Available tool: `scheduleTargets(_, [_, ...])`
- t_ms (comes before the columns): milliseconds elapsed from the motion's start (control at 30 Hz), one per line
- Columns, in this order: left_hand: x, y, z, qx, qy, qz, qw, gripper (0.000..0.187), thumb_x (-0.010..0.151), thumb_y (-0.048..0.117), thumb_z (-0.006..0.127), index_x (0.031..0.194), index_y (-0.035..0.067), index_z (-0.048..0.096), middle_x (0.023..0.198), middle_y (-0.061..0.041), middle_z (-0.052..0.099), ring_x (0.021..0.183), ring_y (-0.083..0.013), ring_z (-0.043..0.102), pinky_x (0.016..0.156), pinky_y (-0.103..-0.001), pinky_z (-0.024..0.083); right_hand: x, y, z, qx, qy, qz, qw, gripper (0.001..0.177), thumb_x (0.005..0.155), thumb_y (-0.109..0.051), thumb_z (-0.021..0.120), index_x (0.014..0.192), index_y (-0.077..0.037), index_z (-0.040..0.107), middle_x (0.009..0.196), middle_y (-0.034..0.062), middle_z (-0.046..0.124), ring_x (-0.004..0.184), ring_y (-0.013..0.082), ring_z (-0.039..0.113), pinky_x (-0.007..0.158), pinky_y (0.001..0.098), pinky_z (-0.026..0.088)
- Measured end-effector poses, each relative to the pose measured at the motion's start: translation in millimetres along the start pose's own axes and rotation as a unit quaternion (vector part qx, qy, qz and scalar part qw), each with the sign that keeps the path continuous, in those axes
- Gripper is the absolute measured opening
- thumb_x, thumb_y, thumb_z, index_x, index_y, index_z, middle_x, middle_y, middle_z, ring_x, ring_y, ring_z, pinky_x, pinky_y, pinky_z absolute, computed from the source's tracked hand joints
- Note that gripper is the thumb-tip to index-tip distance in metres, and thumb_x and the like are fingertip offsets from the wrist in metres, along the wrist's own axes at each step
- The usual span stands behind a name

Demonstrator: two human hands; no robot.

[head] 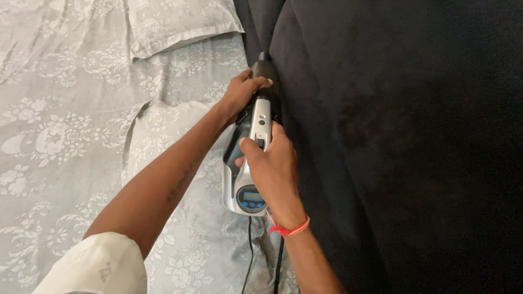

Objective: The person cleans a pillow and the velvet headboard of a bed using a handheld vacuum, moving the nozzle along the fabric surfaces and crevices.

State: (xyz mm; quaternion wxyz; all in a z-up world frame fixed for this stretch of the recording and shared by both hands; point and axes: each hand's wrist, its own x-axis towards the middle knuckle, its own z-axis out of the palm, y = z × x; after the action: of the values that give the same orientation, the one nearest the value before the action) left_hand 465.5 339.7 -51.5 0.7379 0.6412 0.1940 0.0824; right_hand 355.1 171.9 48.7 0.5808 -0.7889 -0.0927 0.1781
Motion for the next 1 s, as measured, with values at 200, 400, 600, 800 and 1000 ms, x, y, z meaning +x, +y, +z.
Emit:
scheduleTargets(200, [-2.8,-21.2,-3.0,-0.002,-0.011,-0.004,1.0,0.066,0.076,0.028,0.071,0.135,0.002,0.058,0.101,-0.017,0.073,0.08,-0.0234,0.072,0.072,-0.034,0.06,-0.5,16.6,5.4,0.01,-0.003,0.005,1.0,0.038,0.079,-0.016,0.068,0.113,0.0,0.064,0.076,0.007,0.072,0.059,0.016,0.075,0.052,0.0309,0.056])
scheduleTargets(400, [0.8,-44.7,-0.7,0.003,0.017,-0.017,1.0,0.085,0.075,0.03,0.073,0.148,-0.002,0.045,0.111,-0.021,0.072,0.085,-0.0248,0.073,0.075,-0.034,0.06,-0.2,27.5,5.6,-0.008,-0.007,0.014,1.0,0.039,0.08,-0.016,0.067,0.115,0.001,0.065,0.078,0.0076,0.074,0.061,0.0157,0.076,0.053,0.031,0.057])
scheduleTargets(600, [-2.2,-56.8,1.5,-0.002,0.016,-0.069,0.997,0.099,0.071,0.031,0.071,0.155,-0.002,0.032,0.119,-0.028,0.069,0.085,-0.03,0.075,0.074,-0.037,0.062,0.2,34.5,6.6,-0.004,-0.017,0.056,0.998,0.041,0.08,-0.014,0.065,0.119,-0.001,0.062,0.08,0.0085,0.074,0.063,0.016,0.075,0.055,0.032,0.059])
scheduleTargets(800, [10.9,-77.1,-2.3,-0.005,0.026,-0.045,0.999,0.093,0.072,0.031,0.074,0.151,-0.003,0.037,0.114,-0.023,0.071,0.085,-0.0275,0.074,0.074,-0.035,0.061,4.7,39.2,12.0,0.002,-0.022,0.053,0.998,0.034,0.082,-0.013,0.066,0.112,0.002,0.064,0.08,0.01,0.073,0.063,0.0169,0.074,0.055,0.0328,0.058])
scheduleTargets(1000, [34.8,-83.3,-1.7,-0.002,0.009,-0.031,0.999,0.078,0.072,0.031,0.074,0.14,-0.003,0.058,0.103,-0.019,0.075,0.079,-0.0247,0.074,0.071,-0.034,0.06,17.1,36.7,14.4,0.005,-0.012,0.065,0.998,0.033,0.082,-0.013,0.066,0.111,0.001,0.065,0.082,0.0082,0.072,0.064,0.0158,0.073,0.057,0.0325,0.057])
